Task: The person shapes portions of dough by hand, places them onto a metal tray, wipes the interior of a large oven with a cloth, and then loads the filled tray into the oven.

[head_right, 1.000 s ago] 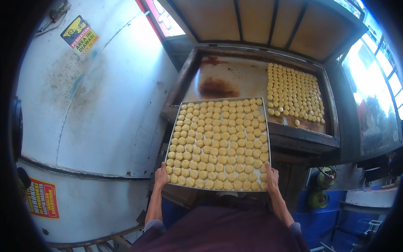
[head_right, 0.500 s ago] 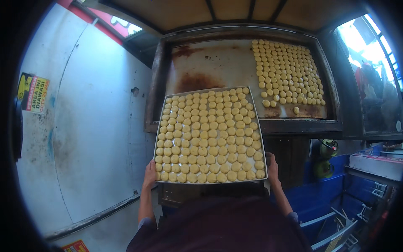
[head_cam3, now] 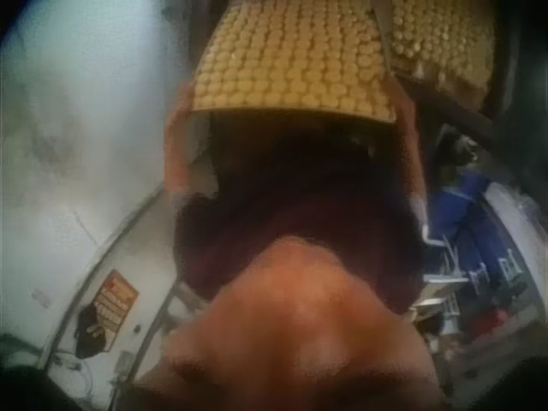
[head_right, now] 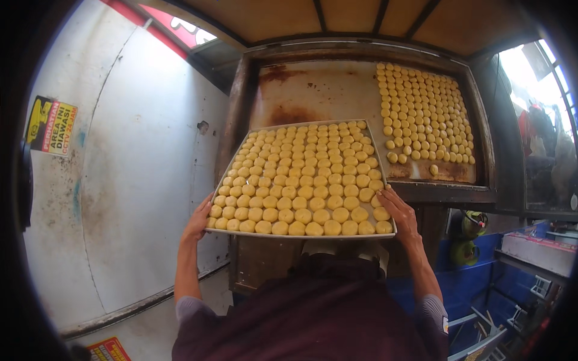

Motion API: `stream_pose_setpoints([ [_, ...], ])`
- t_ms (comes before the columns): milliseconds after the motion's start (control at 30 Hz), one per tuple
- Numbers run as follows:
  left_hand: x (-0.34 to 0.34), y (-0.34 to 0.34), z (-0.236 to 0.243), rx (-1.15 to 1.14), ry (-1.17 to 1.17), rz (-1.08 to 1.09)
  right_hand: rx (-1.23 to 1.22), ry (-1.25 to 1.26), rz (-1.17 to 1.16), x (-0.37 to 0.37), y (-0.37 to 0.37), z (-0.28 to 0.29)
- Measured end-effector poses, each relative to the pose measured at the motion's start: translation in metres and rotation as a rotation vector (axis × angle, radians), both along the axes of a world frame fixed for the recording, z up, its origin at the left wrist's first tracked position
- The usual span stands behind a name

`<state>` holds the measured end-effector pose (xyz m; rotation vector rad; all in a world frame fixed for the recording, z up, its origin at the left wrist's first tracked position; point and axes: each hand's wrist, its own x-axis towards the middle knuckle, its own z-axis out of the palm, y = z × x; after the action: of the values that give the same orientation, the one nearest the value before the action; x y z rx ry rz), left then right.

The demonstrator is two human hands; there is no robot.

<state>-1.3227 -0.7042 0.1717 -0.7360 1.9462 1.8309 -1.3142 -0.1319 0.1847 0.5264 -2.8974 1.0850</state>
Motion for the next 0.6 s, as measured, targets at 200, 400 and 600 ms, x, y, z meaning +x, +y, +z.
stream_pose_setpoints([
  [200,-0.041,-0.007,0.099,-0.033,-0.276,-0.153,0.094,0.083,0.150,-0.029,0.006,0.052],
  [400,-0.137,-0.042,0.183,0.071,-0.365,-0.074,0.006,0.021,-0.118,-0.090,-0.014,0.098],
  [600,-0.299,-0.023,0.126,0.146,0.099,0.060,-0.236,-0.070,-0.497,-0.217,-0.035,0.091],
])
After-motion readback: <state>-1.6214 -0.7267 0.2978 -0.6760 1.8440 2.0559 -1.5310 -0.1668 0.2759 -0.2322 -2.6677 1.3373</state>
